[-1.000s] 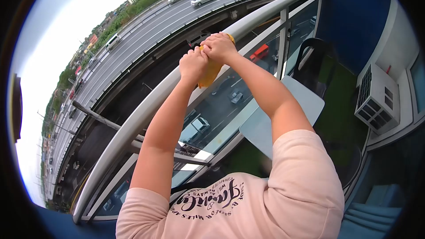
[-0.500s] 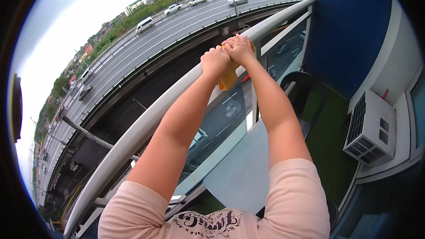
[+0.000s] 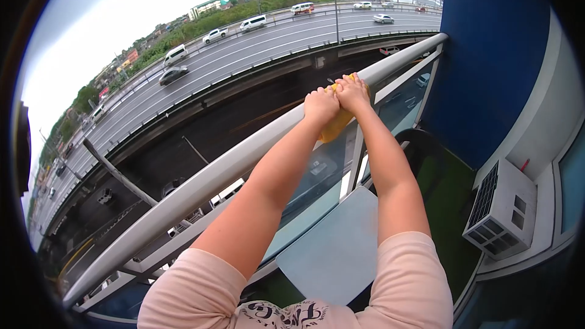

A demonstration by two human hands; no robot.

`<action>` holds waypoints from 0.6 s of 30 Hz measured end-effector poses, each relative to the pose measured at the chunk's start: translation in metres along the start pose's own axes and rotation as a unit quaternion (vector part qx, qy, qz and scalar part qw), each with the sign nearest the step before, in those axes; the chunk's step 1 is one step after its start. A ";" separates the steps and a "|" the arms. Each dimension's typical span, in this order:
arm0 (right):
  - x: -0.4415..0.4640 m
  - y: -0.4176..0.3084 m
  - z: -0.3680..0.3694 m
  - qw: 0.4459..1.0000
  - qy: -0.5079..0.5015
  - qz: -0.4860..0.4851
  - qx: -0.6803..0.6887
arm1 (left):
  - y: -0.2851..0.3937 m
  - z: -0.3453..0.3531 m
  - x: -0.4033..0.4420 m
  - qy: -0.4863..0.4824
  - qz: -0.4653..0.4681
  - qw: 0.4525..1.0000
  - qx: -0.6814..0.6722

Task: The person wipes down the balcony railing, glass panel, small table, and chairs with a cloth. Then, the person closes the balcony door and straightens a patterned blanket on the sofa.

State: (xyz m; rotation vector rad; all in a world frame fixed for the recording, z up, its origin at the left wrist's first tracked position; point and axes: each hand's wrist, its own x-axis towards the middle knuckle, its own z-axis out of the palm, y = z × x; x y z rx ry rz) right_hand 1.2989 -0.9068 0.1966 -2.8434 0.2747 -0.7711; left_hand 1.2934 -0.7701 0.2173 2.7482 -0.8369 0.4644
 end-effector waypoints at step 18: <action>-0.282 -0.515 -0.051 0.905 0.081 -0.375 0.184 | -0.322 -0.228 -0.498 0.159 -0.059 0.968 0.184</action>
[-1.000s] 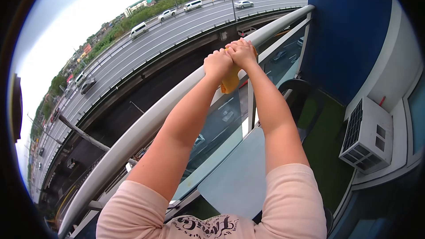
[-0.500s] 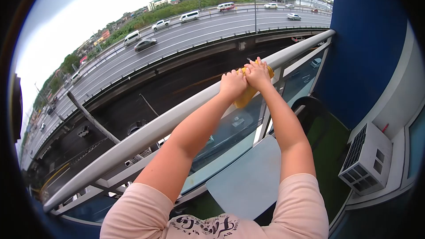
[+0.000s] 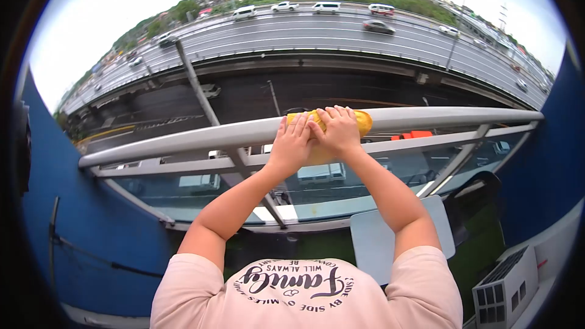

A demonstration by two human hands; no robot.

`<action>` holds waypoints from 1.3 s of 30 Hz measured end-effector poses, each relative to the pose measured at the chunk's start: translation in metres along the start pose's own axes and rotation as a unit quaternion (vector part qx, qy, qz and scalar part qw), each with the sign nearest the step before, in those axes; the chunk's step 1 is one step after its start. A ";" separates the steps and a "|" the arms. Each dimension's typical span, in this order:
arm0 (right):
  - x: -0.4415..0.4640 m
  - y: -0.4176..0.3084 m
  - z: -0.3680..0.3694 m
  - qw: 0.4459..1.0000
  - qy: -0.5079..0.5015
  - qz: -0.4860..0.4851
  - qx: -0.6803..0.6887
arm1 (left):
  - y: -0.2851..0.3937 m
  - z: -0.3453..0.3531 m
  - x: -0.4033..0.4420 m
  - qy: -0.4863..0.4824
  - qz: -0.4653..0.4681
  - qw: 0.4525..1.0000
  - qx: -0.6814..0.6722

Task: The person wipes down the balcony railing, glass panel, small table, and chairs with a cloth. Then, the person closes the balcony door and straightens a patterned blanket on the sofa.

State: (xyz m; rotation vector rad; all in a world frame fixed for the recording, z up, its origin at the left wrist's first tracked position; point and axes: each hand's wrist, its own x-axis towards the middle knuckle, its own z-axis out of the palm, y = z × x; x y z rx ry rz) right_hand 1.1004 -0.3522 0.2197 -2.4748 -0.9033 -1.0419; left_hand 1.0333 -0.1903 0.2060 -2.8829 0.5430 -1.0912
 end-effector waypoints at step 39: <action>-0.115 0.125 0.039 0.980 -0.085 0.141 0.111 | 0.111 0.124 0.014 -0.220 -0.035 0.972 -0.076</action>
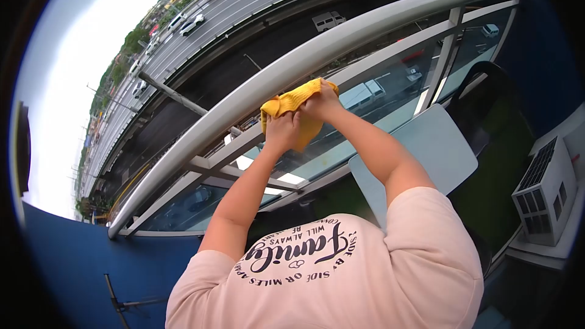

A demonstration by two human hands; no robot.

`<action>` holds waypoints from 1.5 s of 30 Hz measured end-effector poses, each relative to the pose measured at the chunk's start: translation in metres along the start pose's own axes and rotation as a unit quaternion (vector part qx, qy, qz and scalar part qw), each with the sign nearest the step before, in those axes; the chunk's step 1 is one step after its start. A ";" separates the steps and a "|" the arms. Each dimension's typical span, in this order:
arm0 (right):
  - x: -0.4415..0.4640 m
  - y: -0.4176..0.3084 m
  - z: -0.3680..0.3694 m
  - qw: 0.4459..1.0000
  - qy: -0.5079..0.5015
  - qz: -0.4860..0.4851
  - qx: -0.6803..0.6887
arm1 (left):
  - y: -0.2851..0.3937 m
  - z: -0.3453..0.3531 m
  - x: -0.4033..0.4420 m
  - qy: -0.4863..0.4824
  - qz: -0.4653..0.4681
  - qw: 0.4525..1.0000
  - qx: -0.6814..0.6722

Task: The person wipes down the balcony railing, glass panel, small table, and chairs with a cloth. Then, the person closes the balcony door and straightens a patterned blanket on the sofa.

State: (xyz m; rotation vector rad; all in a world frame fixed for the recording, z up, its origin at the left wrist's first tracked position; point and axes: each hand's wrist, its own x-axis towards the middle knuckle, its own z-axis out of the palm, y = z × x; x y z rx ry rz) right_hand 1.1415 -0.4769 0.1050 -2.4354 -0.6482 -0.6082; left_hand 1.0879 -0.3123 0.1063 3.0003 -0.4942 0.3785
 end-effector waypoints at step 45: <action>0.145 0.745 -0.078 0.959 0.122 0.153 -0.204 | 0.367 0.291 0.619 0.129 0.146 0.976 -0.099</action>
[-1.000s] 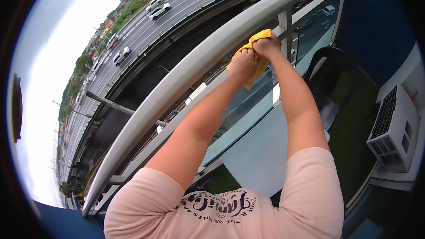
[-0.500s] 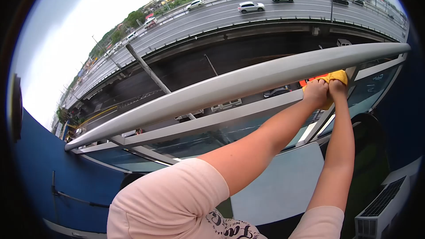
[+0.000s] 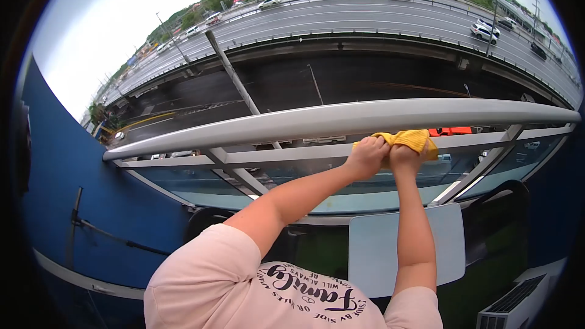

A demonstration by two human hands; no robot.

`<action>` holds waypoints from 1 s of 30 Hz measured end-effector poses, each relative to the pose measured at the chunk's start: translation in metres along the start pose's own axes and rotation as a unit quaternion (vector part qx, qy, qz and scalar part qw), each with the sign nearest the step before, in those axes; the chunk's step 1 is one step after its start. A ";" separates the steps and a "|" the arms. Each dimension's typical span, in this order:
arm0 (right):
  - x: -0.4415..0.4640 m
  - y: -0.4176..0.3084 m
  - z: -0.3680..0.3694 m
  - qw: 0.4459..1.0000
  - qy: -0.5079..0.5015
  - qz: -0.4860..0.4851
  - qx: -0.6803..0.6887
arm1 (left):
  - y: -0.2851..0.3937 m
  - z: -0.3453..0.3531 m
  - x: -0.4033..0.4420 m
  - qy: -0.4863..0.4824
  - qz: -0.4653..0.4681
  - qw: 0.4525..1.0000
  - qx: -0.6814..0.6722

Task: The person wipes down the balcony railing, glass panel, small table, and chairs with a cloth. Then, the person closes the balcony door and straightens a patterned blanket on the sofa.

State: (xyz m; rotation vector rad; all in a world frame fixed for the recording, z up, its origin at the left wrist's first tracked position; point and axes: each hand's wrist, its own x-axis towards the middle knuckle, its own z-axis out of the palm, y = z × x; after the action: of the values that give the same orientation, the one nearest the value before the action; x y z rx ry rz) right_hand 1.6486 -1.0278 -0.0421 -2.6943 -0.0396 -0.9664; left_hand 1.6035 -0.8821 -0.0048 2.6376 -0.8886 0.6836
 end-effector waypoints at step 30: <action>0.053 0.160 0.098 0.969 -0.090 0.189 0.133 | 0.010 -0.044 0.116 -0.061 -0.053 0.993 0.092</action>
State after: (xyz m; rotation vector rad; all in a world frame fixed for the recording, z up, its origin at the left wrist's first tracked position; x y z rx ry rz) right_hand 1.7695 -1.1583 -0.1214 -2.4094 0.2771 -0.5572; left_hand 1.6633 -0.9296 0.0937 2.8929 -0.7437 0.6093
